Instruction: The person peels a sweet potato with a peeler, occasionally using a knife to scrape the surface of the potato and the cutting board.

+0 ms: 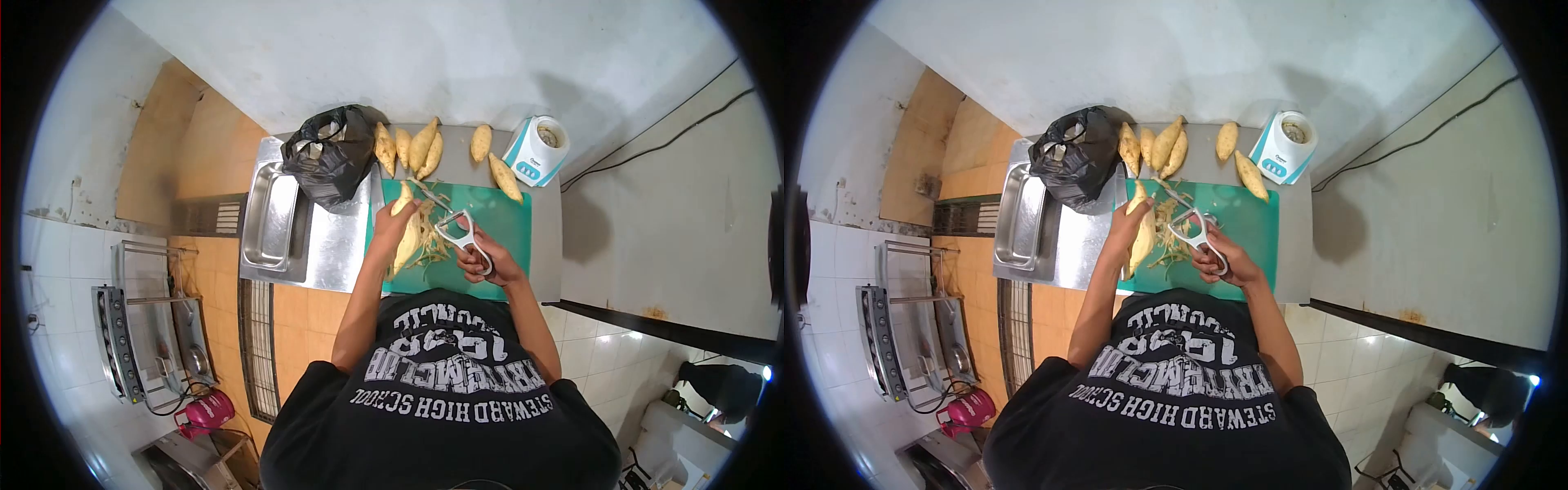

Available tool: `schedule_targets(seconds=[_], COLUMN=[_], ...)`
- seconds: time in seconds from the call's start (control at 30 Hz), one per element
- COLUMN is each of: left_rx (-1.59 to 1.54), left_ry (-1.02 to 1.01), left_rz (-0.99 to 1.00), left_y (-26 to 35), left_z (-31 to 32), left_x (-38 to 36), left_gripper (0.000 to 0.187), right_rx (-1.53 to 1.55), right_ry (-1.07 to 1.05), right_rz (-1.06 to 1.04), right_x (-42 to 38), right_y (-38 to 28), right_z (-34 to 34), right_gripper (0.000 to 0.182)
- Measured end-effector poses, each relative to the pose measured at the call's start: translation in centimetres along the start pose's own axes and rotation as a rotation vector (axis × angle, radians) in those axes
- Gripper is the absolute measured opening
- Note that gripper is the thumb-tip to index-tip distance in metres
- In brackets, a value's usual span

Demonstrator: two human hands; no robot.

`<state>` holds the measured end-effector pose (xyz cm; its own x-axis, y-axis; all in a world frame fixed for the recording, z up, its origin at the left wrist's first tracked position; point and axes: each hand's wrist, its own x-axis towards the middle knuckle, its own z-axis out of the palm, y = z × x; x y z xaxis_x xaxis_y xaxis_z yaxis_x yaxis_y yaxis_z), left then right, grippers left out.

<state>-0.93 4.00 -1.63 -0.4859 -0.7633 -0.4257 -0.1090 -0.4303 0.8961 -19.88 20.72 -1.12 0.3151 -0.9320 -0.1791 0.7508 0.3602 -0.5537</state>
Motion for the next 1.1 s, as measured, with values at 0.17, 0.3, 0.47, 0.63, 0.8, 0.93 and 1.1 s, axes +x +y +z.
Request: schedule_targets(seconds=[0.17,0.3,0.47,0.63,0.8,0.93,1.1], left_rx=[-0.731,-0.656,-0.493,-0.483,-0.533,-0.491,-0.635], left_ry=[-0.236,-0.206,-0.127,-0.147,-0.133,-0.220,-0.408], left_rz=[-0.114,-0.106,0.094,0.107,0.198,0.108,-0.009], left_y=[0.2,-0.1,0.8,0.7,0.3,0.5,1.4], left_z=[-0.8,-0.3,1.2,1.7,1.4,0.1,-1.2], left_x=[-1.0,-1.0,-2.3,-2.6,-3.1,-3.3,-4.6], left_gripper=[0.043,0.050,0.054,0.051,0.049,0.057,0.068], right_rx=[-0.120,-0.342,-0.997,-1.503,-1.534,-1.390,-1.220], right_ry=[0.071,0.193,0.402,0.516,0.472,0.519,0.571], right_rz=[-0.012,-0.012,-0.275,-0.451,-0.597,-0.319,-0.643], right_x=[1.0,1.3,2.5,4.0,5.3,3.9,4.3], right_y=[-0.6,-1.6,-2.5,-3.8,-3.3,-4.2,-3.4], right_z=[1.2,2.8,5.9,9.4,8.5,9.0,5.4], right_gripper=[0.060,0.056,0.048,0.046,0.045,0.046,0.047])
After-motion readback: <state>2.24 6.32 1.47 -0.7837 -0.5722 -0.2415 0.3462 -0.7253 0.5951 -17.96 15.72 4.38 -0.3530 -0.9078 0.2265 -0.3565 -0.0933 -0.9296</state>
